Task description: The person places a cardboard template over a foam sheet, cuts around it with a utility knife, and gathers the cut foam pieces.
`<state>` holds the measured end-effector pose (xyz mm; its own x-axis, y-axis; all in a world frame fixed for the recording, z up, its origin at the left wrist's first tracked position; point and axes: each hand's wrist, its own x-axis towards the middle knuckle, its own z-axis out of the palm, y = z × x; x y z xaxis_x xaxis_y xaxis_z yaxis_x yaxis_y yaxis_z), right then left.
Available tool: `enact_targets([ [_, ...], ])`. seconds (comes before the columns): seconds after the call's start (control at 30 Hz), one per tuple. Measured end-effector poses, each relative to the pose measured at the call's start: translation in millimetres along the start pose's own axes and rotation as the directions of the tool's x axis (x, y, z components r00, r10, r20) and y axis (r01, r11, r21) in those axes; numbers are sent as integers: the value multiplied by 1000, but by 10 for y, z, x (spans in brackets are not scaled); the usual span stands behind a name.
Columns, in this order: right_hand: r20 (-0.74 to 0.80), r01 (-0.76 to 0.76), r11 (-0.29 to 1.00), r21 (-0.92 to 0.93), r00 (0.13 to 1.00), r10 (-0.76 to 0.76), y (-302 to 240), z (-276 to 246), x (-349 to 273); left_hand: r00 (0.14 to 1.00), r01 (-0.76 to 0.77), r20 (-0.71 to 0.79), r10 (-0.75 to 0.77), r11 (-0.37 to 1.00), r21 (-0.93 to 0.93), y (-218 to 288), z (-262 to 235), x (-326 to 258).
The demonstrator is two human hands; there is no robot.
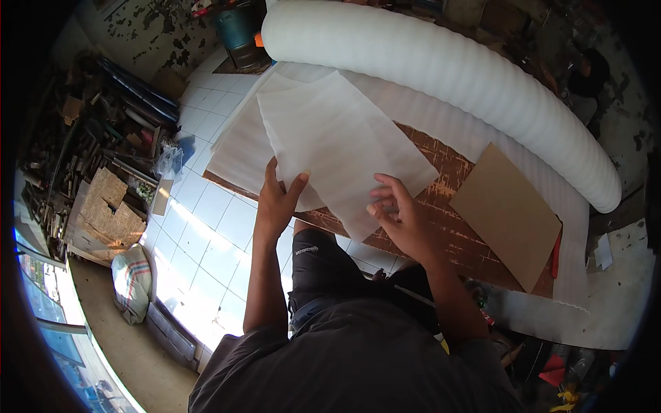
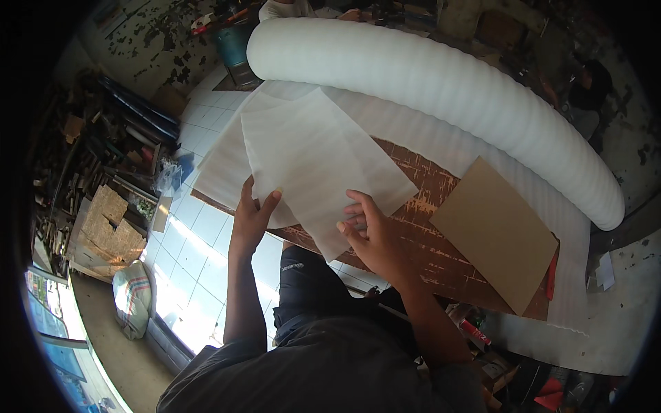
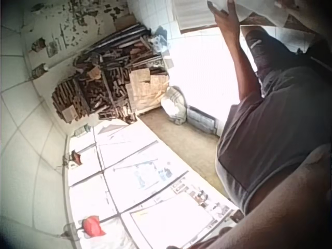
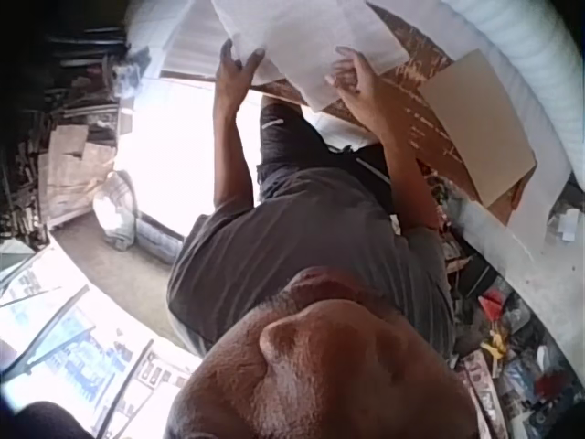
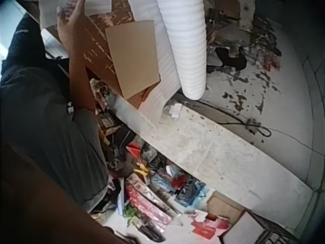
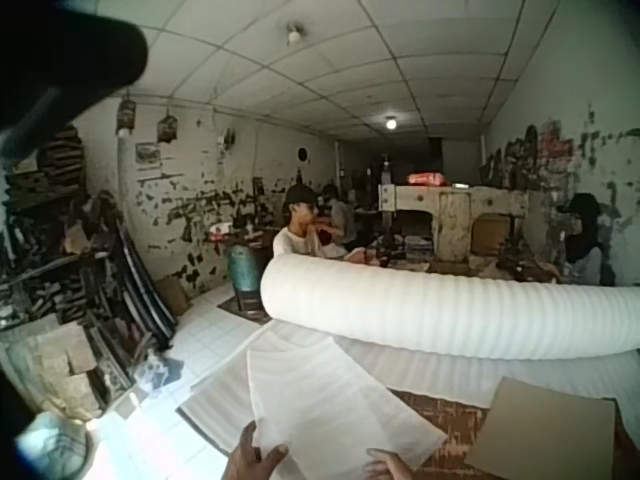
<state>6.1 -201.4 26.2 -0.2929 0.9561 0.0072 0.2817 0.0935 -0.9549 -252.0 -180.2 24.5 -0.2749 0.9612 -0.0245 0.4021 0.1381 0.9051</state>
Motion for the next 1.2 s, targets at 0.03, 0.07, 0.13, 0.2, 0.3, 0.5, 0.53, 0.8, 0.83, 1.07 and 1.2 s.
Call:
enact_targets([
  [0.03,-4,1,1000,-1,1000,-1,-12,38,-3,1000,-4,3,4,1000,-1,10,42,-9],
  [0.07,48,19,997,73,999,-23,-16,72,-3,998,-52,19,53,997,-58,25,89,-18],
  [0.13,92,34,988,149,995,-48,9,118,14,994,-101,39,106,988,-115,-3,154,6],
  [0.2,116,198,969,147,969,-216,65,148,40,967,-203,116,227,961,-190,-103,206,65],
  [0.3,161,197,979,53,966,-203,8,156,-9,972,-198,85,218,960,-198,-140,196,55],
  [0.5,-141,265,963,-51,953,-270,108,-149,-169,978,-188,34,204,945,-266,-116,-318,443],
  [0.53,-137,270,962,-44,952,-273,129,-208,-200,984,-172,13,176,973,-155,-183,-532,570],
  [0.8,-335,173,982,-76,923,-189,436,-414,-404,904,-171,-195,380,741,650,-499,-1388,1421],
  [0.83,-332,160,981,-112,924,-188,458,-426,-412,931,-136,-161,328,720,680,-523,-1376,1506],
  [1.07,-337,193,973,-123,915,-224,453,-423,-408,968,-114,-105,228,771,627,-730,-1377,1659],
  [1.2,-324,177,977,-117,923,-206,467,-434,-413,970,-101,-107,219,759,643,-622,-1275,1582],
])
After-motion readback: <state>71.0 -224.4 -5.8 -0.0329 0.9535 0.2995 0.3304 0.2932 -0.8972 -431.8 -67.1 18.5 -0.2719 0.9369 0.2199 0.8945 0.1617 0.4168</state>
